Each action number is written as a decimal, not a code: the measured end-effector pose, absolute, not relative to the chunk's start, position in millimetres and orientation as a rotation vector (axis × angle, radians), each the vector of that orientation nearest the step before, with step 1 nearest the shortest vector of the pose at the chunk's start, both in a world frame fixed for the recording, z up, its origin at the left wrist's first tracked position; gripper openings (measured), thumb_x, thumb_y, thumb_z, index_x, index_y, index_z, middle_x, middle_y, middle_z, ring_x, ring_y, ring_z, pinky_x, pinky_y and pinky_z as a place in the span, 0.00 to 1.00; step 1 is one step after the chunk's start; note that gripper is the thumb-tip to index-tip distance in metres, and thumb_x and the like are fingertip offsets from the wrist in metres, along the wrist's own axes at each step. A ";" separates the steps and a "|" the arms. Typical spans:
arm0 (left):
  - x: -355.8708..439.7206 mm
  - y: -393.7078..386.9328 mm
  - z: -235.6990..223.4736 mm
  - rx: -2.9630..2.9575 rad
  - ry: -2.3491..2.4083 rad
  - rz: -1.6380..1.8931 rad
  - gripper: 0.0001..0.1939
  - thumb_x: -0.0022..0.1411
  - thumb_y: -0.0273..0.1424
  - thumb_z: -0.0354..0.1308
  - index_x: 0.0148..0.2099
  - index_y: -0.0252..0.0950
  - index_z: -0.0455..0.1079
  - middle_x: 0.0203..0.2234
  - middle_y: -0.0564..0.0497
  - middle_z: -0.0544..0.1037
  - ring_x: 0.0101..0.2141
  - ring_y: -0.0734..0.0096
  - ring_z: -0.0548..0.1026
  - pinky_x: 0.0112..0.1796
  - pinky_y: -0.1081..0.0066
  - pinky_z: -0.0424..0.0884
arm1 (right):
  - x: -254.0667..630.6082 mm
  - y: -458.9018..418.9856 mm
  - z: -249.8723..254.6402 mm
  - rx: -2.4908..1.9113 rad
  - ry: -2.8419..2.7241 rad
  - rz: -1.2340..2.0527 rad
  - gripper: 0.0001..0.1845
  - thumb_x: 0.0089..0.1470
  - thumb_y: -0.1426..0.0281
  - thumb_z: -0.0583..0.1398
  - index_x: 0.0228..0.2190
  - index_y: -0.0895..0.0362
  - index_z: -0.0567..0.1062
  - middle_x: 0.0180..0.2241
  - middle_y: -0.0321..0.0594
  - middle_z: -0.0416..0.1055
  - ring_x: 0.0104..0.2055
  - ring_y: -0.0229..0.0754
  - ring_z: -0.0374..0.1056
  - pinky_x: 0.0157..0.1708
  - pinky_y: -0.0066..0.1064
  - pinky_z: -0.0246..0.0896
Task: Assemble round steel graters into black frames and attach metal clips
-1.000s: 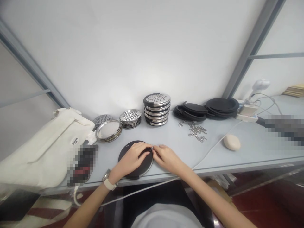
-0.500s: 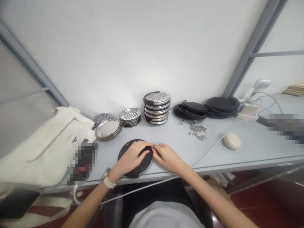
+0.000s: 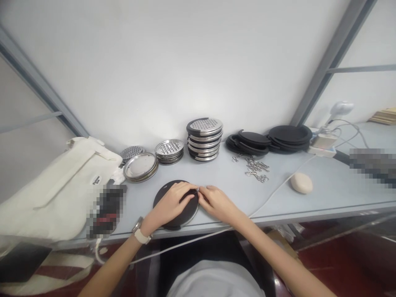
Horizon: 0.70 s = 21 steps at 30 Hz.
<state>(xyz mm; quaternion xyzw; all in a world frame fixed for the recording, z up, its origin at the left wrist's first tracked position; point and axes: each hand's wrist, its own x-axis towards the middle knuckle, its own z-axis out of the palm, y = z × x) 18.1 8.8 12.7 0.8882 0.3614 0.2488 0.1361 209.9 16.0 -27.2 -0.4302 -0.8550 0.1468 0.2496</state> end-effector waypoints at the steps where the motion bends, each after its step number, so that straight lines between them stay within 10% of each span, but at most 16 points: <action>1: 18.1 8.8 12.4 2.575 1.048 0.720 0.14 0.68 0.28 0.45 0.53 0.40 0.64 0.45 0.49 0.74 0.45 0.66 0.70 0.47 0.62 0.64 | 210.0 16.0 -27.2 -1.168 -2.330 0.402 0.12 0.62 0.71 0.47 0.36 0.58 0.70 0.29 0.41 0.70 0.30 0.41 0.65 0.33 0.31 0.58; 21: 18.5 8.5 14.1 2.561 0.985 0.727 0.16 0.68 0.25 0.44 0.55 0.40 0.63 0.45 0.49 0.73 0.45 0.66 0.70 0.47 0.63 0.64 | 210.4 15.8 -27.3 -1.167 -2.344 0.362 0.11 0.61 0.71 0.48 0.33 0.58 0.69 0.27 0.40 0.68 0.29 0.40 0.63 0.32 0.30 0.56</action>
